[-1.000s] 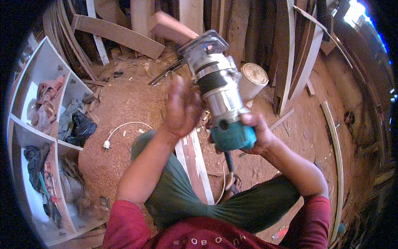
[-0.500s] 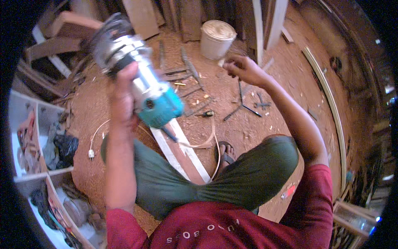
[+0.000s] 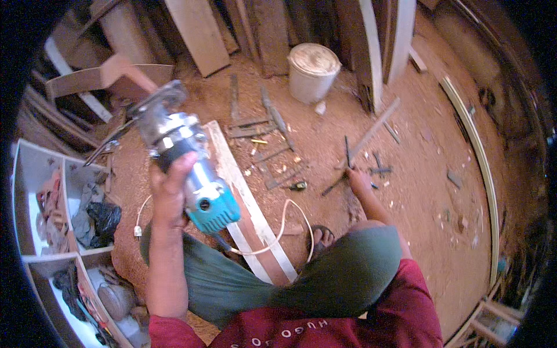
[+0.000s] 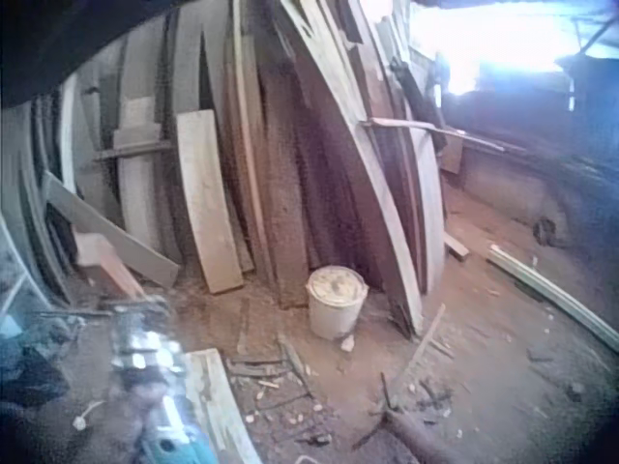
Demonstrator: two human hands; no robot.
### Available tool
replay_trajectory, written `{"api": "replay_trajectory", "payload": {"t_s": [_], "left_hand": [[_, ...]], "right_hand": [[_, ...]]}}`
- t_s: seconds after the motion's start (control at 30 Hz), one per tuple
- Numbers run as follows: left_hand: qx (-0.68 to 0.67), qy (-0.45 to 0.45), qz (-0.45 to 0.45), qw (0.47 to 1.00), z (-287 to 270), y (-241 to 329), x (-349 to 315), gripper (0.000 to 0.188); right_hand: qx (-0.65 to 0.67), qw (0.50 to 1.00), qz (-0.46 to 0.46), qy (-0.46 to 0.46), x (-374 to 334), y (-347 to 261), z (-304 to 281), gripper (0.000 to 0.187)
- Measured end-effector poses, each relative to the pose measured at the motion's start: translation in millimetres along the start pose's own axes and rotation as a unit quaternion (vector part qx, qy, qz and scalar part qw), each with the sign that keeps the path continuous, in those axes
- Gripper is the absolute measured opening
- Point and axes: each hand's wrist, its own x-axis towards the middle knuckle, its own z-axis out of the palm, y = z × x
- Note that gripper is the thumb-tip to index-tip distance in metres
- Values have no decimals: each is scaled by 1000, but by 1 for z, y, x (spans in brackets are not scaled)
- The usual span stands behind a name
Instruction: The person assembles a handheld woodworking router by attaching a wooden guide fence. They use a wrench to tighten the mounting screws and a hex key to adjust the depth of the router bit. The person then tests the fit of the guide against the tool body.
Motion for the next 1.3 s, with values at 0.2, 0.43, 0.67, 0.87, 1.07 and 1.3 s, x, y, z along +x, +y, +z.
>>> {"api": "replay_trajectory", "payload": {"t_s": [0.2, 0.43, 0.67, 0.87, 1.07, 1.3], "left_hand": [[0, -38, 22, 999, 16, 12, -4, 47], [1, -63, 82, 995, 23, 17, 4, 50], [12, -57, 179, 982, 23, 24, 12, 58], [65, -46, 249, 965, 11, 31, 9, 64], [74, -17, 325, 943, -6, 22, 12, 78], [112, 6, 328, 938, -5, 24, 10, 79]], "right_hand": [[-15, 995, -81, 63, -2, 7, -16, 28], [371, 884, -92, 268, -19, -46, -213, 17], [652, 739, -164, -35, -127, -169, -411, 19], [620, 765, -161, -66, -157, -231, -415, 18], [665, 724, -155, -97, -160, -241, -397, 16], [671, 713, -148, -139, -159, -245, -391, 16]]}}
